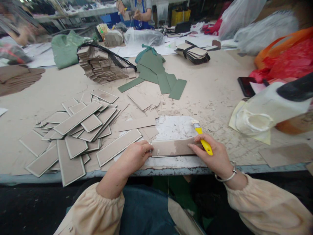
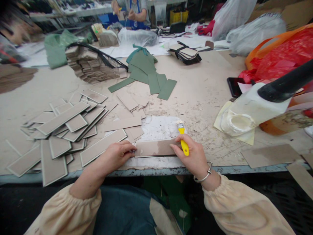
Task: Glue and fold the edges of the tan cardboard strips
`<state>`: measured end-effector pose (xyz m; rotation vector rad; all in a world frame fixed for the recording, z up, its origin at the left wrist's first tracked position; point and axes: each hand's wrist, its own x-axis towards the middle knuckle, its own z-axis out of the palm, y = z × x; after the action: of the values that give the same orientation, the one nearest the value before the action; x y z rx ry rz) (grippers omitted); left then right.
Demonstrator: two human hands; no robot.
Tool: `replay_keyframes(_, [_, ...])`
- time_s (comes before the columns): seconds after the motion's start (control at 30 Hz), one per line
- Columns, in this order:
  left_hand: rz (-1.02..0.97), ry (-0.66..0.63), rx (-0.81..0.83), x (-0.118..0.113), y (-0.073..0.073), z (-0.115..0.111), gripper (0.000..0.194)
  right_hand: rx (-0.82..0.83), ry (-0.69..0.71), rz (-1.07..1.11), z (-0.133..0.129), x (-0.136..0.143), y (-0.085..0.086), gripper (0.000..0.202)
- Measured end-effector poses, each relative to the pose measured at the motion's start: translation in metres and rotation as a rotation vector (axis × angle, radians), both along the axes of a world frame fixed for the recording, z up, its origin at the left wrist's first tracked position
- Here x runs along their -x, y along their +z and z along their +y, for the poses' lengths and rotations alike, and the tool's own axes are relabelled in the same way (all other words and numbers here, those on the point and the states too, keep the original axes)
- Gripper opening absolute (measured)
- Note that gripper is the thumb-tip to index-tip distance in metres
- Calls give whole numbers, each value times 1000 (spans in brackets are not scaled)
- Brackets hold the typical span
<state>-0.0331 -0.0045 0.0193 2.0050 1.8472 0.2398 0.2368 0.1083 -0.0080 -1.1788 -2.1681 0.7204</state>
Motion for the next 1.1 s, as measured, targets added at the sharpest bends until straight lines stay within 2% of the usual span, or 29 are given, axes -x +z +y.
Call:
replay_keyframes(0.73, [25, 34, 13, -1, 3, 1, 13, -35, 5, -5, 1, 0, 0, 16])
replay_keyframes(1.1, [-17, -39, 26, 1, 1, 1, 19, 12, 11, 8, 1, 2, -1, 15])
